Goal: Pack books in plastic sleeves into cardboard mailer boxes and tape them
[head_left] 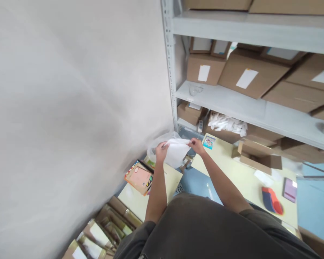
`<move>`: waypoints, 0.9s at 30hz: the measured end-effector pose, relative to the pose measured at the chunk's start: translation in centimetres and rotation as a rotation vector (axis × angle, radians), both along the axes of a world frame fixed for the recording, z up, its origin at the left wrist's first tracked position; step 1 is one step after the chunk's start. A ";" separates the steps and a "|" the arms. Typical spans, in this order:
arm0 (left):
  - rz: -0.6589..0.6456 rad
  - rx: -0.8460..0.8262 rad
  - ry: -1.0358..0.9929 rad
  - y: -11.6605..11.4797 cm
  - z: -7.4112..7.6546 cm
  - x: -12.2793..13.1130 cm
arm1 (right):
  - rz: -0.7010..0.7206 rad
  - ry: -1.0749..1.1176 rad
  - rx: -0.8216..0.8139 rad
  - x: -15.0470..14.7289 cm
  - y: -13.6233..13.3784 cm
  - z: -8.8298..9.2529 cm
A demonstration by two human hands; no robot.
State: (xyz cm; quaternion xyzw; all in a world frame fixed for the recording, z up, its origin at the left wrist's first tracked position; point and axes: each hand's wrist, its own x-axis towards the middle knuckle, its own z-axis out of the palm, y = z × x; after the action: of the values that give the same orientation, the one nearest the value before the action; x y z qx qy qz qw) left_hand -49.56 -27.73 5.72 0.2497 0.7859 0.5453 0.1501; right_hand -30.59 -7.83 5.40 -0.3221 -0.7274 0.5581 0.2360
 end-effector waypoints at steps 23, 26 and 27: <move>-0.738 -0.212 0.002 11.5 -2.7 33.6 | -0.792 0.176 -0.447 37.3 -0.3 -4.2; -1.071 -0.179 0.011 11.4 -2.9 37.2 | -0.703 0.279 -0.570 37.0 -1.1 -3.6; -1.132 -0.181 -0.001 11.4 -3.0 38.1 | -0.665 0.305 -0.601 36.9 -1.3 -3.3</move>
State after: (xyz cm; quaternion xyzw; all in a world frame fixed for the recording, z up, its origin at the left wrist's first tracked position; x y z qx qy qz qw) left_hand -11.45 -16.36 2.71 0.6176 0.5731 0.3105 0.4401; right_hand 6.27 -9.12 2.06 -0.5061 -0.3480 0.6789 0.4023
